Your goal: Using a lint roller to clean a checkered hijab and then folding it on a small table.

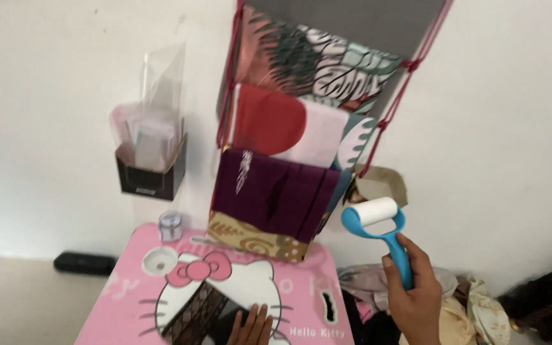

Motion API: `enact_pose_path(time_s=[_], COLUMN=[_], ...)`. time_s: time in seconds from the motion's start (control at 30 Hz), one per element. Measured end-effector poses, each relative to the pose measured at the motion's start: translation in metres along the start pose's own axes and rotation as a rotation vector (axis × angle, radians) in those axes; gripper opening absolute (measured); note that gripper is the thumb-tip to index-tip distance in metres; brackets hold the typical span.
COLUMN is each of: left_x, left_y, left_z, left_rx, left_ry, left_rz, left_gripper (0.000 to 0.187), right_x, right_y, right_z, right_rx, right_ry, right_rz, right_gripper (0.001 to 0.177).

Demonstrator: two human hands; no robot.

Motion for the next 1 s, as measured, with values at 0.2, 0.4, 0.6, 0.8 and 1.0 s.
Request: enact_pose_path(time_s=[0.2,0.4,0.6,0.8,1.0], left_x=[0.093,0.082,0.059,0.045,0.035], left_y=[-0.032,-0.024,-0.025,-0.027,-0.024], left_z=[0.010,0.016,0.020,0.028,0.031], left_rx=[0.057,0.102,0.036,0.031,0.017], left_ry=[0.499,0.530,0.491,0.293,0.214], left_rz=[-0.478,-0.625,-0.747,-0.909,-0.771], left_gripper=[0.119,0.116,0.130,0.090,0.093], right_x=[-0.089,-0.169,-0.203,-0.238,-0.218], right_y=[0.086,0.136,0.136,0.134,0.137], right_z=[-0.005,0.019,-0.010,-0.048,-0.054], right_rx=[0.253,0.248,0.181,0.145,0.113], right_ry=[-0.011,0.266,0.419,0.385,0.284], right_rz=[-0.571,-0.973,-1.018,-1.017,-1.009], right_gripper=[0.042,0.043,0.047,0.046,0.045])
Point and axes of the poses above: each hand's wrist, its own y-axis away from the middle knuckle, its own x-axis out of the back of the hand, z = x × y, the point moved 4 cm from there along -y, towards the middle knuckle, and after that the axes turned 7 degrees about -x, right-handed, at the moved point
